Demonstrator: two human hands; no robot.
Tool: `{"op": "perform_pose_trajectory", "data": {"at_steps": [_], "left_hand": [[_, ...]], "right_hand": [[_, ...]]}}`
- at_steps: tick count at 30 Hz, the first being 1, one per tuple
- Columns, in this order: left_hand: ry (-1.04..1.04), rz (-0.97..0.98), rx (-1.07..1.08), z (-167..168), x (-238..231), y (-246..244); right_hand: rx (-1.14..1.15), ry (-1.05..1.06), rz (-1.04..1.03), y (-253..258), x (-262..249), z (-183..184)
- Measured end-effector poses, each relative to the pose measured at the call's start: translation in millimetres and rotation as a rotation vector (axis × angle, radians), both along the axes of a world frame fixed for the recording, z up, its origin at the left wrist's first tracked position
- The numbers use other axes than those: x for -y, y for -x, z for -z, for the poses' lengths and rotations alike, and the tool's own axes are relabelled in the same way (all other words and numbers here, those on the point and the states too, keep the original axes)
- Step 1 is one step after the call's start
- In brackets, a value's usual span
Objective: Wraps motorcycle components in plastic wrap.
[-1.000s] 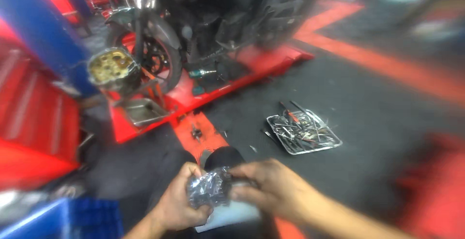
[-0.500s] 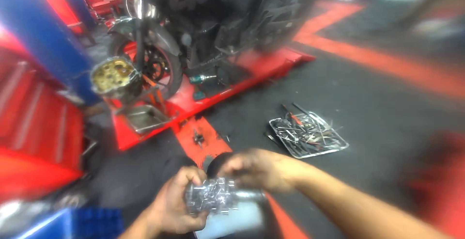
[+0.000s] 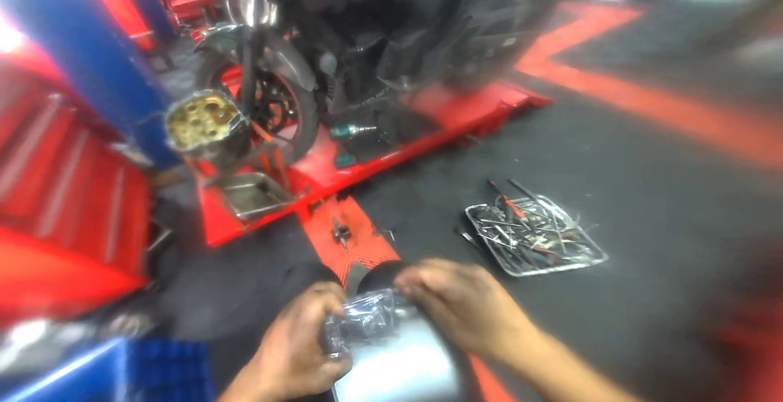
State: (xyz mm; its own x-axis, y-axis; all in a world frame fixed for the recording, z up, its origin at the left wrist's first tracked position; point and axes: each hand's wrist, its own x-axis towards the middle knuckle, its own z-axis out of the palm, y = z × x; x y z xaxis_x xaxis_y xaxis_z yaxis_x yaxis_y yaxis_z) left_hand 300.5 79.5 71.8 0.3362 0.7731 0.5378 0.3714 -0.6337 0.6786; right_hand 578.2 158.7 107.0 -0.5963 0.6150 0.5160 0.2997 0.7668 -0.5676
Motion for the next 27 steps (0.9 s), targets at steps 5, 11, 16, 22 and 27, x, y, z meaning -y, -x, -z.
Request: {"op": "perform_pose_trajectory", "data": {"at_steps": [5,11,16,22,27], "left_hand": [[-0.109,-0.041,-0.058,11,-2,10],[-0.361,0.011,-0.249,9,-11,23],[-0.616,0.096,-0.457,-10,-20,20],[-0.395,-0.031,-0.301,12,-17,25],[0.062,-0.051,-0.287,5,-11,23]], "right_hand": [[0.080,0.491,-0.176,-16,-6,-7],[0.061,0.930,-0.287,-14,-21,-10],[0.422,0.607,-0.456,3,-22,-12],[0.249,0.022,-0.276,6,5,19],[0.217,-0.207,-0.131,11,19,31]]}}
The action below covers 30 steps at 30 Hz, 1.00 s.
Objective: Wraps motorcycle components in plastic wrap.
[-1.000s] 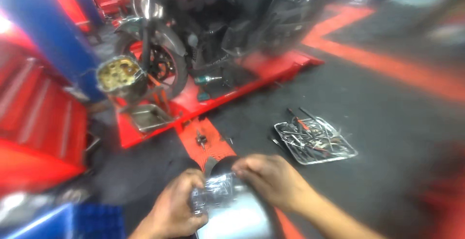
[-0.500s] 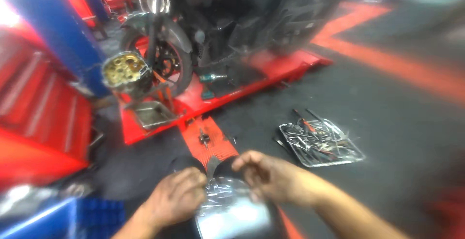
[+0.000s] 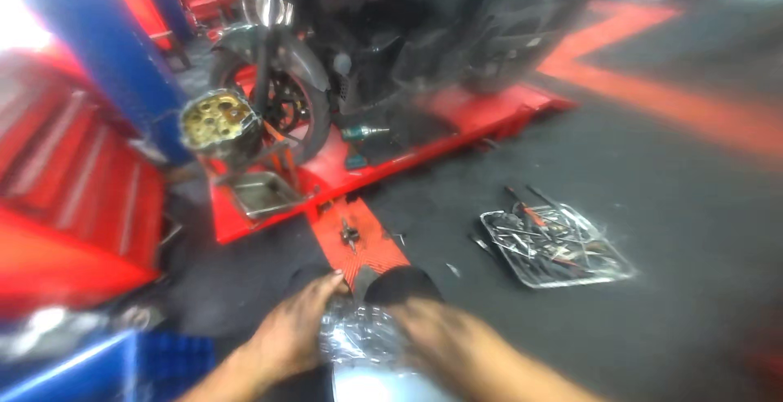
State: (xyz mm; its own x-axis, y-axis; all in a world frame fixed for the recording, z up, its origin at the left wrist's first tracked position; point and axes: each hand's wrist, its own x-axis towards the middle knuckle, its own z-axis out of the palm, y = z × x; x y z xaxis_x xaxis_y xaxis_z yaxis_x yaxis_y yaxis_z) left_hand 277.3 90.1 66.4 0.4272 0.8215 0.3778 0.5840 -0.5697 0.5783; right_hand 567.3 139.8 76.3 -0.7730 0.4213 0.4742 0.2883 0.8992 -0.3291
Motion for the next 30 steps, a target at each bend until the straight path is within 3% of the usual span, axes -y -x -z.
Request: {"op": "perform_pose_trajectory", "data": {"at_steps": [5,7,9,11,14,18,21,24,27,30], "left_hand": [[0.783,0.370,0.263,-23,-16,15],[1.022,0.373,0.271,-29,-20,13],[1.107,0.301,0.151,-38,-22,5],[0.996,0.191,0.053,-43,-17,-2],[0.609,0.016,-0.034,-42,0,-12],[0.054,-0.042,0.059,-4,14,-21],[-0.171,-0.048,0.118,17,13,-28],[-0.269,-0.048,0.120,17,7,-30],[-0.262,0.038,0.135,11,-1,-28],[-0.192,0.095,0.194,17,-6,-26]], "right_hand": [[0.003,-0.150,0.005,-4,9,-4],[0.009,-0.196,0.002,-3,12,-5],[-0.011,-0.197,0.013,-3,13,-3],[-0.036,-0.096,0.051,-6,12,0],[-0.084,0.208,0.115,-12,8,3],[-0.062,0.580,0.079,-21,1,2],[-0.123,0.600,0.053,-23,2,2],[-0.257,0.537,0.024,-20,2,6],[-0.306,0.634,0.042,-20,5,9],[-0.303,0.610,0.337,-24,32,12]]}}
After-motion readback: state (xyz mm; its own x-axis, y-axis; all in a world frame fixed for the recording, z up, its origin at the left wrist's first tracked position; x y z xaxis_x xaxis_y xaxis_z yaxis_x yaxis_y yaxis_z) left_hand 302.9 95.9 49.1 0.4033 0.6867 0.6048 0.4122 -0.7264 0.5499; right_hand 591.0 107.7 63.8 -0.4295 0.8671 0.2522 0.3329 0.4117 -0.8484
